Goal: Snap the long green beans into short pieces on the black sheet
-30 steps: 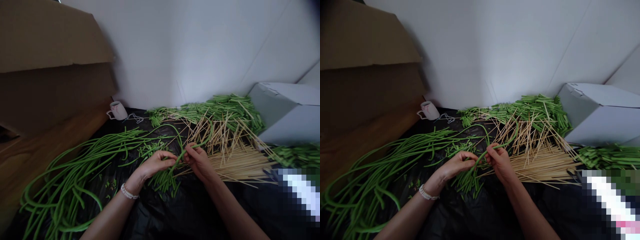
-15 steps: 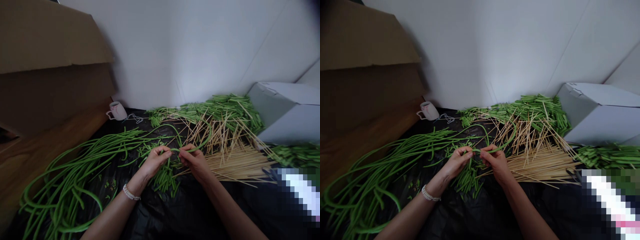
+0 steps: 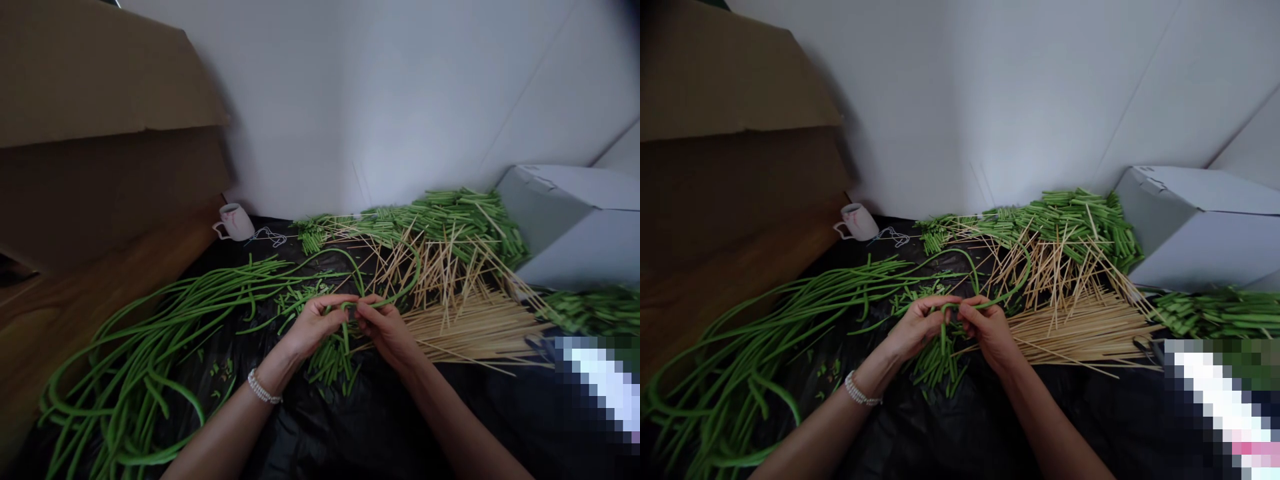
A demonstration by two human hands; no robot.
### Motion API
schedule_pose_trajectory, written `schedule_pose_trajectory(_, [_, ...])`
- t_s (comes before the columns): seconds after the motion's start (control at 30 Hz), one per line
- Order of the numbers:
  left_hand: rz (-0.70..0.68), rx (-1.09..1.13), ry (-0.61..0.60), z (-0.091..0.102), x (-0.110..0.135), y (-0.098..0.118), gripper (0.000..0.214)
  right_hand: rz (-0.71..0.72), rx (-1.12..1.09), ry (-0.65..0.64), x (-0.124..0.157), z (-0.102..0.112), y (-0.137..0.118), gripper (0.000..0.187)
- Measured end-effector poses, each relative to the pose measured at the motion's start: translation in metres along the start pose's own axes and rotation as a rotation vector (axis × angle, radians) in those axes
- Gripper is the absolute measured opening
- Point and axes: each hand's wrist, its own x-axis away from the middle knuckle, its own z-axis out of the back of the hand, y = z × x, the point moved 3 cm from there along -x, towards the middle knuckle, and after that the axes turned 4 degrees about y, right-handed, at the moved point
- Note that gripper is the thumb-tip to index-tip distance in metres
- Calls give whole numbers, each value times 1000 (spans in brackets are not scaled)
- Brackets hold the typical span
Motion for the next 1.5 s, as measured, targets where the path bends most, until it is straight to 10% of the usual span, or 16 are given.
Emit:
schedule_pose_trajectory(0.57, [-24,-31,87,7,-5,-2,37,-11,12,-47,-1,-2,2,27])
schedule_pose_trajectory(0.9, [31,391,107,19,-13,6,32,16,-43,-27,-1,2,-7,28])
schedule_pose_trajectory(1.17, [92,-72,-20,0,-2,4,44,64,276,-131,2,-3,0,26])
schedule_pose_trajectory(1.5, [162,-191,-191,3,2,0,38,16,-71,44,-3,6,-17,33])
